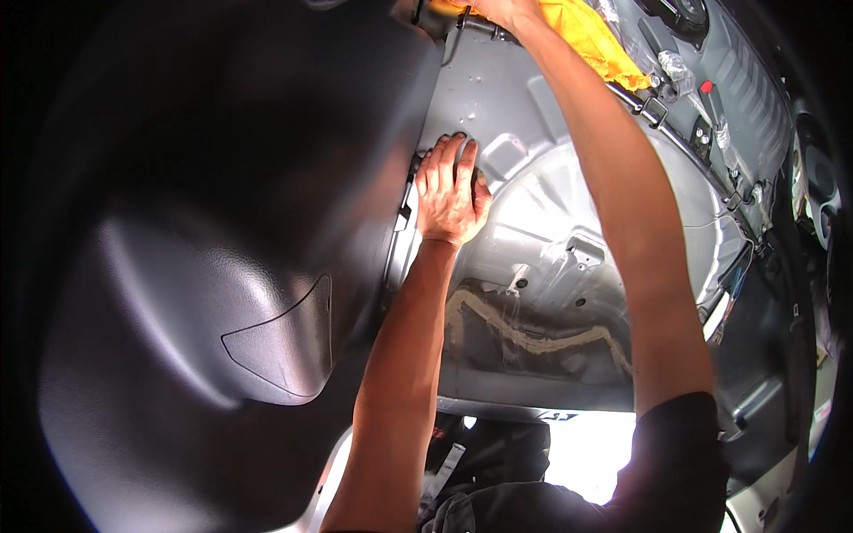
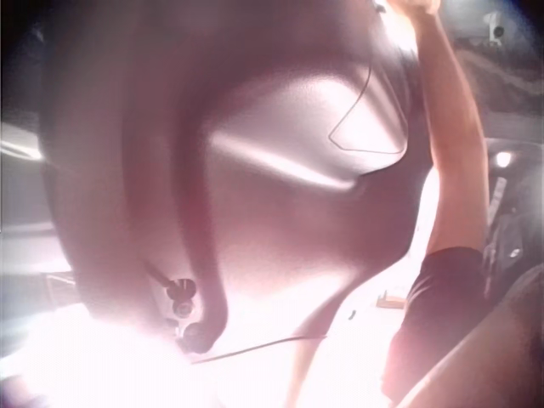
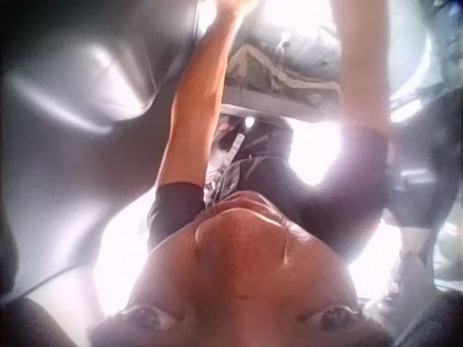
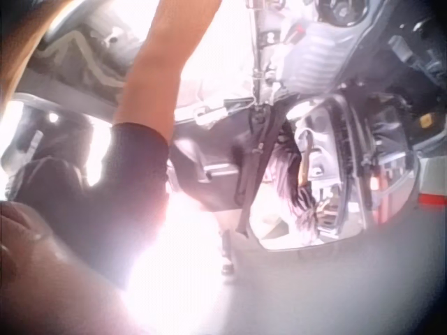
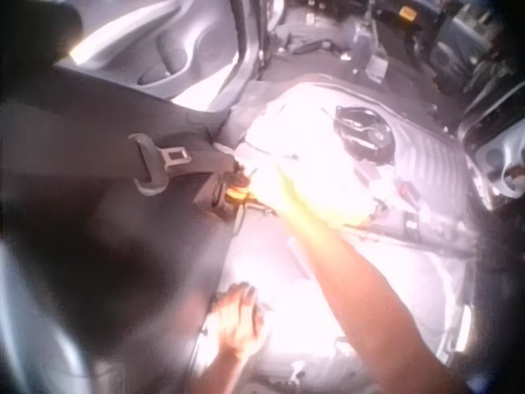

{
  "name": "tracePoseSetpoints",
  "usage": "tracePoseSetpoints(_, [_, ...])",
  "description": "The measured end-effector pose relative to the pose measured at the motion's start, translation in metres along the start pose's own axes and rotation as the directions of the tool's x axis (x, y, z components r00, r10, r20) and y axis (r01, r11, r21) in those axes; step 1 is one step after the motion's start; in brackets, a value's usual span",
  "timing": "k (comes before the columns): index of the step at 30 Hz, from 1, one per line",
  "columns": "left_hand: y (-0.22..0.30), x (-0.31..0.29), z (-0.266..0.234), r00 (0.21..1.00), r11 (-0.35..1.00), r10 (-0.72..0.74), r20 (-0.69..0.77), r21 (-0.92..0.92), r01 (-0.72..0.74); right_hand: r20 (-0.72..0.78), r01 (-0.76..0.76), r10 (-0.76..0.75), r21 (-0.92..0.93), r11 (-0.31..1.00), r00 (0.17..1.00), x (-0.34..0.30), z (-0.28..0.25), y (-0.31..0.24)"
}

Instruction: The person wets an orange microfiber cloth at a wall-mounted faucet and proceeds to wipe the interior surfaces of a car trunk. The person cleans the metal floor, side panels, and the underside of the trunk lid using the damp cloth.

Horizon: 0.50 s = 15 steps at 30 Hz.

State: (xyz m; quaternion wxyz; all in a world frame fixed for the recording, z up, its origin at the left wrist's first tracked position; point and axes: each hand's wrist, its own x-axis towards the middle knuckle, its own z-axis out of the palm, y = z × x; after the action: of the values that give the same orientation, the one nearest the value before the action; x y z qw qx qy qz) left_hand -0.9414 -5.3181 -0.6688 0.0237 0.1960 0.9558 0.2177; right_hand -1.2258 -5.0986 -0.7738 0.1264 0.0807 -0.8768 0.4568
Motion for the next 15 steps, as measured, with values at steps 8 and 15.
tracePoseSetpoints(8, [-0.002,0.004,0.002,1.000,1.000,0.014,-0.013,0.007,-0.014,0.316,-0.349,0.280,0.187,0.918,0.906,-0.002,-0.050,-0.036])
tracePoseSetpoints(15, [0.001,0.005,0.001,1.000,1.000,0.007,-0.010,-0.003,-0.007,0.470,-0.146,0.182,-0.113,0.983,0.863,0.009,-0.071,-0.072])
